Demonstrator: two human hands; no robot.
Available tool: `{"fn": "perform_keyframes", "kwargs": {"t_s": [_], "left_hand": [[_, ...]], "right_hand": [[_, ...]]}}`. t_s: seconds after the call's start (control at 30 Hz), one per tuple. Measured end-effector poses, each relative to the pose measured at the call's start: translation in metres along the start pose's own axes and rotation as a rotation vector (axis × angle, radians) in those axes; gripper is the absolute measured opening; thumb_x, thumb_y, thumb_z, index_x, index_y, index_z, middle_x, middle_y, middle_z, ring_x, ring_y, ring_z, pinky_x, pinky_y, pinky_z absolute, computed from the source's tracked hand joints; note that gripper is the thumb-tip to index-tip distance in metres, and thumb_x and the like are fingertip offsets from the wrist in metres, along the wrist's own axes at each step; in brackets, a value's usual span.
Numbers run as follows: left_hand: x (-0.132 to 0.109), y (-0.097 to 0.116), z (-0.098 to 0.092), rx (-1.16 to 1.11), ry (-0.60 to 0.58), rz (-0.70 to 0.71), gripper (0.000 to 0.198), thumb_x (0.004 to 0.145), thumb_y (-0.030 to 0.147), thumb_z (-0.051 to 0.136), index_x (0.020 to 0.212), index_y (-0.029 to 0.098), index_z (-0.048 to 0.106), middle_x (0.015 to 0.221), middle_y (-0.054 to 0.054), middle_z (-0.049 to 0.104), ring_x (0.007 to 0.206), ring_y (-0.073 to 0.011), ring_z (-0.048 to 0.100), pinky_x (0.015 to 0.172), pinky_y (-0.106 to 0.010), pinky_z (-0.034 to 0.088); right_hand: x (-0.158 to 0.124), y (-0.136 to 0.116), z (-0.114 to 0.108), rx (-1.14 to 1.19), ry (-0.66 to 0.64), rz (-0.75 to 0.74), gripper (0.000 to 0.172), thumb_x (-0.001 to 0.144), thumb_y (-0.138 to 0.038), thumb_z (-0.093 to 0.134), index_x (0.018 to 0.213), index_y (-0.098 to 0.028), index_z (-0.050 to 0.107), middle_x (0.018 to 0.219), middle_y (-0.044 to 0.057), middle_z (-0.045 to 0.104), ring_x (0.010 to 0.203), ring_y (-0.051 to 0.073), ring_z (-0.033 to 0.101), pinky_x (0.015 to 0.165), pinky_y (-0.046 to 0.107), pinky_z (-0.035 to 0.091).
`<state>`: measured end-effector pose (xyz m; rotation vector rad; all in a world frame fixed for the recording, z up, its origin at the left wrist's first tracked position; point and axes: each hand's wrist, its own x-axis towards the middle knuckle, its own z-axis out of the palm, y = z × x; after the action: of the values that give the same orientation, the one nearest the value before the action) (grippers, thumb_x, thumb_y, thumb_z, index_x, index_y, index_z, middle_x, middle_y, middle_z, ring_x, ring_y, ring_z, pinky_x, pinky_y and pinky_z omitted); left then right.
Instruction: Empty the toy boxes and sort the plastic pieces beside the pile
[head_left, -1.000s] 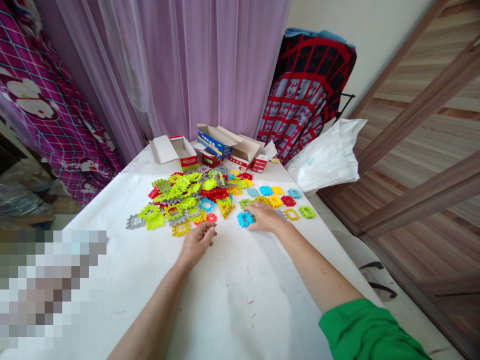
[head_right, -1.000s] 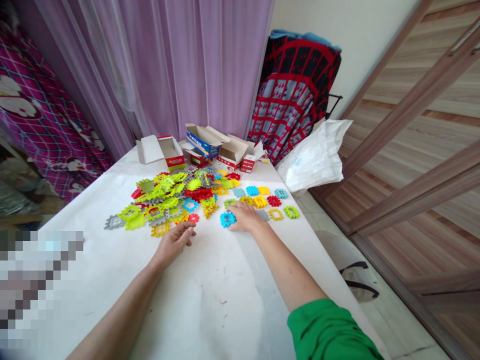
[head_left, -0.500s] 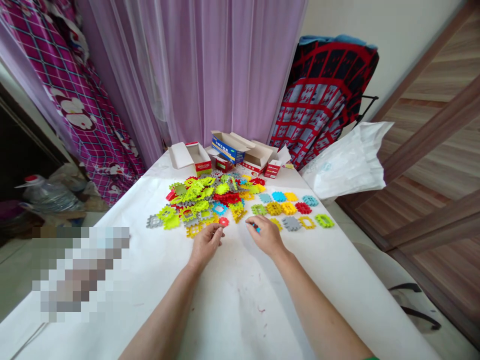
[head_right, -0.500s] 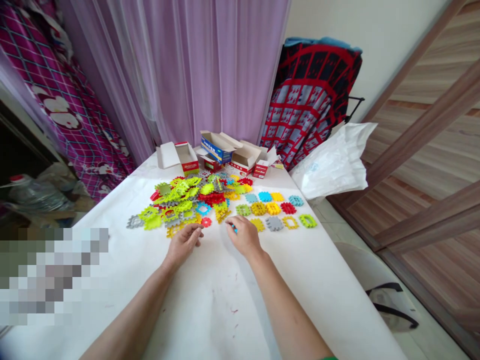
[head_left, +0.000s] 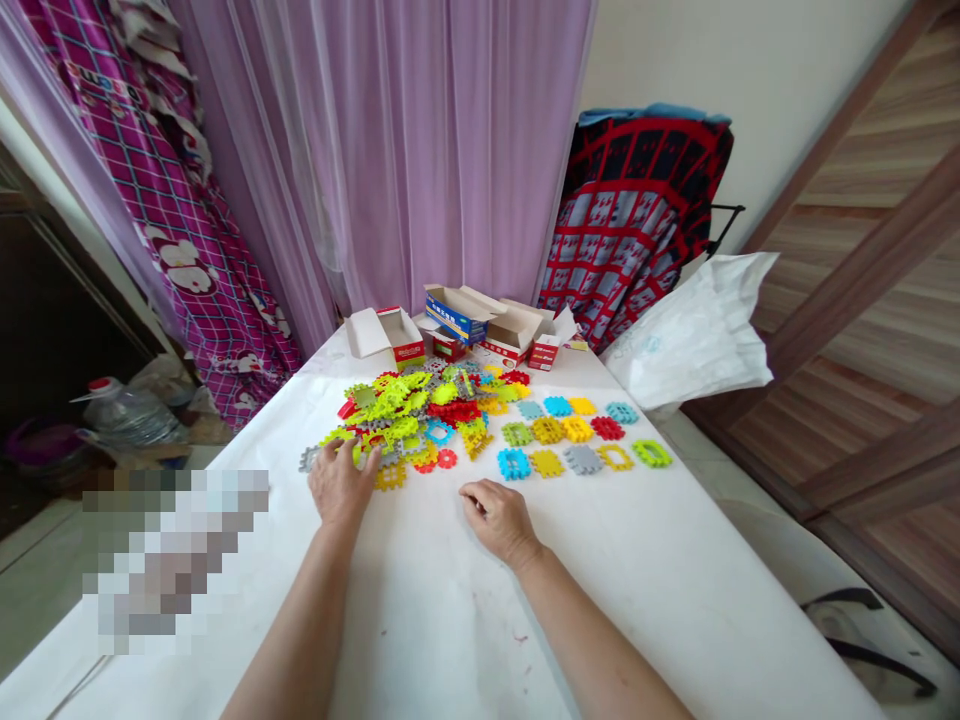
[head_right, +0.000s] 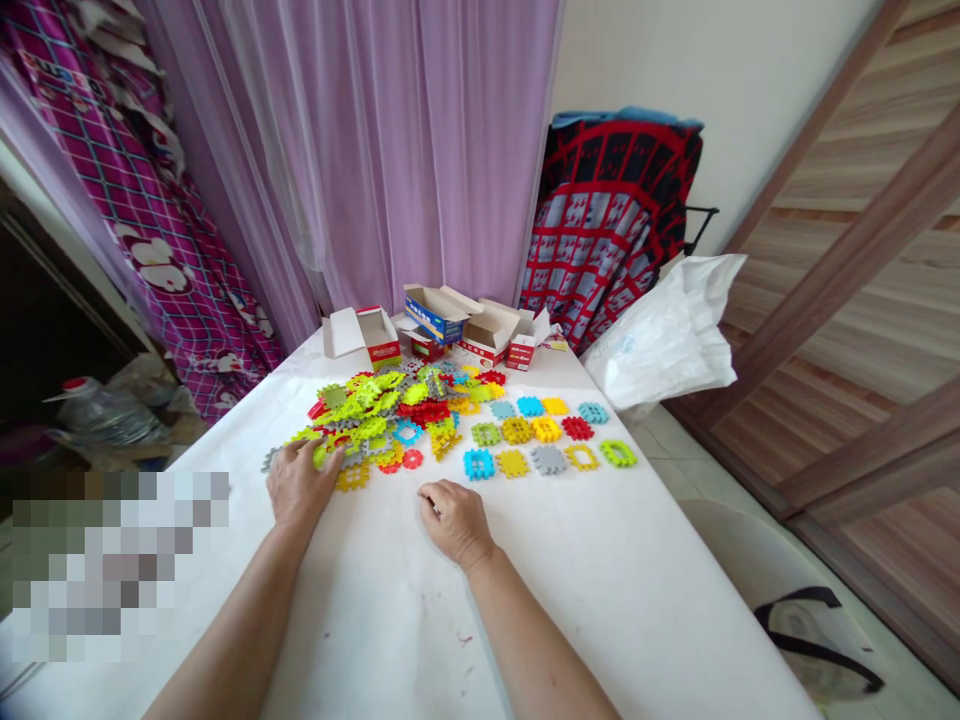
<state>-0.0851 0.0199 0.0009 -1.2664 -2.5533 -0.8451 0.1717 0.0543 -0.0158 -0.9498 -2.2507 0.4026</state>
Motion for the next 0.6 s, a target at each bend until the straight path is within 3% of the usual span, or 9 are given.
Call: {"fn": "perform_keyframes", "kwargs": {"t_s": [0.17, 0.3, 0.5, 0.6], "left_hand": [[0.003, 0.006, 0.006, 0.051, -0.048, -0.016, 0.052, 0.079, 0.06, 0.055, 0.108, 0.019, 0.069, 0.126, -0.017, 0.057, 0.115, -0.0385, 0.049, 0.094, -0.054, 0.039], [0.005, 0.003, 0.01, 0.001, 0.007, 0.001, 0.045, 0.08, 0.054, 0.056, 0.108, 0.02, 0.066, 0.122, -0.015, 0.06, 0.113, -0.0353, 0.051, 0.095, -0.052, 0.037], [0.001, 0.0, 0.008, -0.227, 0.13, 0.103, 0.03, 0.084, 0.047, 0.051, 0.088, 0.021, 0.066, 0.094, -0.008, 0.064, 0.091, -0.0239, 0.058, 0.084, -0.036, 0.042], [-0.007, 0.011, 0.007, -0.523, 0.044, 0.018, 0.032, 0.079, 0.052, 0.056, 0.079, 0.02, 0.062, 0.07, 0.0, 0.056, 0.066, -0.016, 0.053, 0.064, -0.027, 0.041]], "right_hand": [[0.001, 0.0, -0.001, 0.001, -0.017, 0.04, 0.02, 0.083, -0.014, 0.051, 0.087, -0.024, 0.068, 0.083, 0.002, 0.072, 0.077, 0.016, 0.066, 0.074, 0.024, 0.047], [0.002, 0.0, -0.002, -0.004, -0.053, 0.062, 0.02, 0.083, -0.014, 0.053, 0.088, -0.025, 0.068, 0.086, 0.002, 0.073, 0.081, 0.016, 0.067, 0.076, 0.024, 0.048], [0.004, 0.0, -0.001, 0.045, -0.044, 0.087, 0.021, 0.082, -0.014, 0.053, 0.089, -0.025, 0.069, 0.088, 0.001, 0.073, 0.081, 0.016, 0.067, 0.078, 0.024, 0.049], [0.003, 0.003, 0.002, 0.095, 0.007, 0.093, 0.021, 0.082, -0.016, 0.052, 0.087, -0.025, 0.07, 0.086, 0.001, 0.074, 0.079, 0.015, 0.067, 0.077, 0.024, 0.049]]}}
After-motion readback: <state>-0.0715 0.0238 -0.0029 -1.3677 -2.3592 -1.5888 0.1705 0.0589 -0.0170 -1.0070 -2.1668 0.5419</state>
